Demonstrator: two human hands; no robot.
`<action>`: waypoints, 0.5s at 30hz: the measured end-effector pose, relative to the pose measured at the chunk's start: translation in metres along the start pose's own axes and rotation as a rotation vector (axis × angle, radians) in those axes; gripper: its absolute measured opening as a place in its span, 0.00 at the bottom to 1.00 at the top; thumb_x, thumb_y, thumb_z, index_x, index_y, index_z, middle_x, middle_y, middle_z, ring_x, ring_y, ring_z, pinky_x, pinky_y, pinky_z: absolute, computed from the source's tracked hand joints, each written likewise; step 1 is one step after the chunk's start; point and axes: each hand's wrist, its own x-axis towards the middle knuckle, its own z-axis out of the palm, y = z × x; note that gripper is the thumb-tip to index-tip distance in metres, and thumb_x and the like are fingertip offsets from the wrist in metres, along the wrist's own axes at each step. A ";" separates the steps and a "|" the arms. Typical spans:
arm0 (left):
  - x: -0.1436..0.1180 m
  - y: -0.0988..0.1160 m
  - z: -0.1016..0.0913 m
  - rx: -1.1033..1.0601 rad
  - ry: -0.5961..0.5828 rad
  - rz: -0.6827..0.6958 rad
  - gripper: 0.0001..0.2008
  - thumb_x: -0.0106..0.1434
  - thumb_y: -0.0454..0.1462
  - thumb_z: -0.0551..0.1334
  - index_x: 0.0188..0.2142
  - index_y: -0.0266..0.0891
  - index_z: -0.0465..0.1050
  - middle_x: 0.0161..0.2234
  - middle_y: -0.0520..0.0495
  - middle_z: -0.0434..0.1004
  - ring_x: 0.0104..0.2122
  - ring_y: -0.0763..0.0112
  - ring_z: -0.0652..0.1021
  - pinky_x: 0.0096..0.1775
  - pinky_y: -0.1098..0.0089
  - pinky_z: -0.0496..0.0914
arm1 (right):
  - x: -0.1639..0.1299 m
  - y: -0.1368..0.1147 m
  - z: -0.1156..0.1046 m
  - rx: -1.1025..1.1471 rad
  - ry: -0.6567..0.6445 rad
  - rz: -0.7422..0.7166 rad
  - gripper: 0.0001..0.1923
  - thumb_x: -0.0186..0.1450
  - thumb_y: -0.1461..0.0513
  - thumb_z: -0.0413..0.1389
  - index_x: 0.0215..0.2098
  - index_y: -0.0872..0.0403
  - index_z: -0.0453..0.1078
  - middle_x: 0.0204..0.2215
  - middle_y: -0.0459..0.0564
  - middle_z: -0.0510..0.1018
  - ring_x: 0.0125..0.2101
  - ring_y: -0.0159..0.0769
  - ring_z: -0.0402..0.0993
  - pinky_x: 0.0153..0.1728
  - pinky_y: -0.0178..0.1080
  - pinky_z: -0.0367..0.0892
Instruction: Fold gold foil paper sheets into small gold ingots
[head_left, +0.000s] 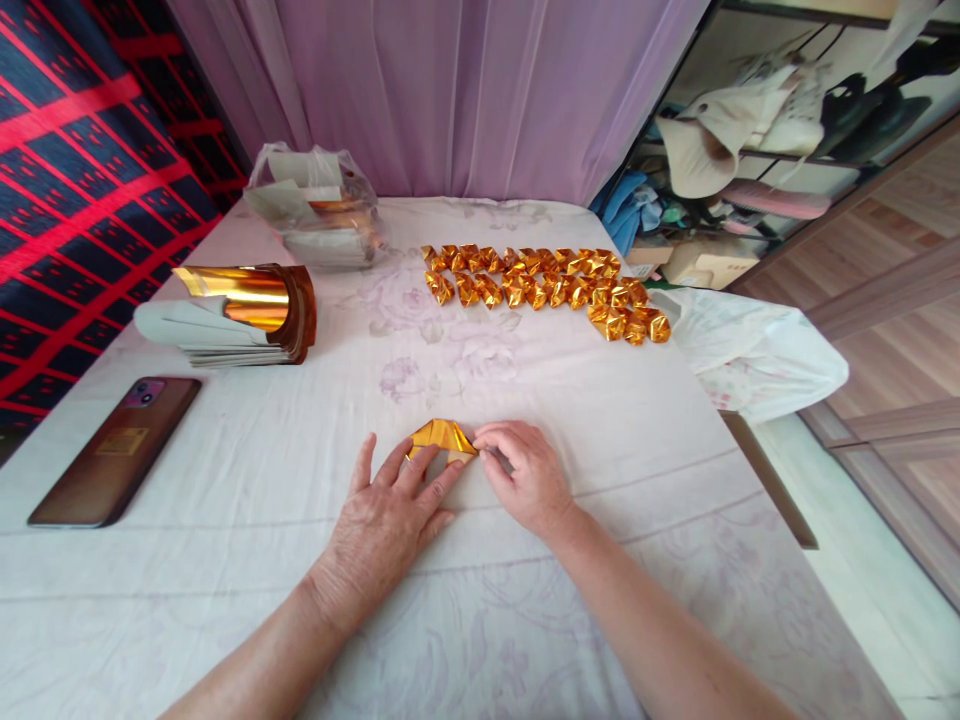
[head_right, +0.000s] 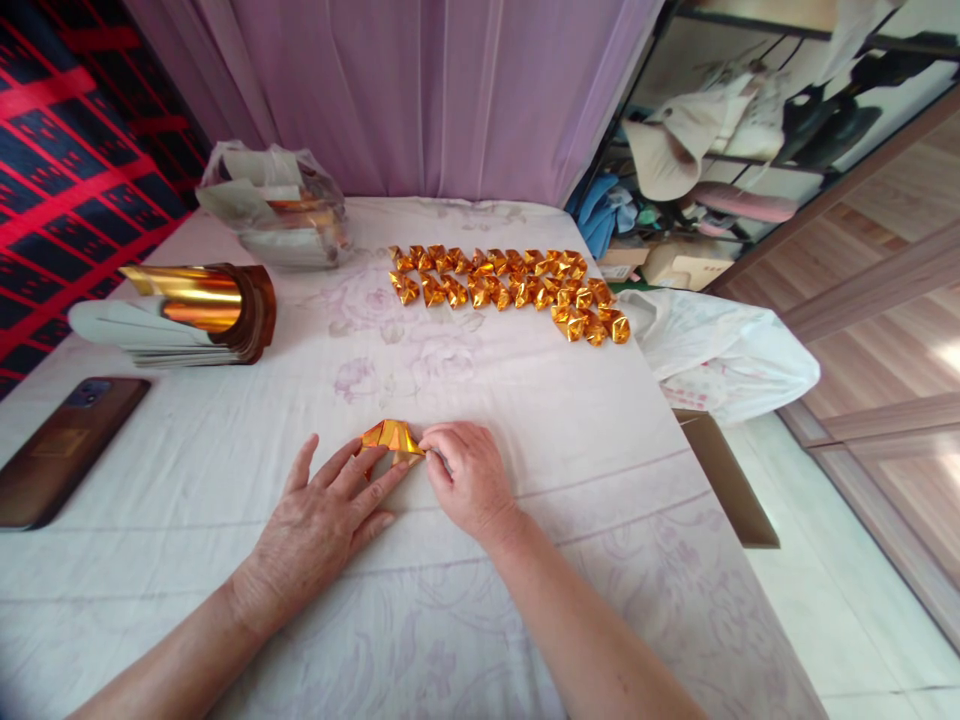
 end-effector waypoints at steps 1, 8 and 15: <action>0.000 0.000 0.000 0.002 0.001 0.002 0.22 0.67 0.44 0.60 0.59 0.49 0.67 0.55 0.43 0.73 0.55 0.49 0.72 0.61 0.39 0.51 | -0.001 0.001 -0.001 -0.006 0.020 0.020 0.10 0.63 0.70 0.51 0.38 0.51 0.69 0.39 0.49 0.79 0.42 0.38 0.73 0.45 0.42 0.64; 0.000 0.002 -0.001 0.005 -0.021 -0.020 0.21 0.66 0.44 0.60 0.58 0.50 0.69 0.56 0.44 0.73 0.56 0.50 0.71 0.61 0.40 0.52 | 0.000 0.000 -0.003 -0.085 -0.031 0.087 0.06 0.62 0.67 0.55 0.34 0.50 0.71 0.40 0.49 0.77 0.43 0.39 0.72 0.44 0.43 0.62; 0.000 0.002 0.001 -0.012 -0.031 -0.026 0.20 0.67 0.45 0.59 0.58 0.50 0.69 0.56 0.44 0.72 0.56 0.48 0.71 0.60 0.38 0.54 | 0.001 -0.003 -0.002 -0.125 -0.058 0.101 0.05 0.62 0.66 0.57 0.33 0.50 0.72 0.40 0.49 0.77 0.44 0.40 0.71 0.44 0.43 0.61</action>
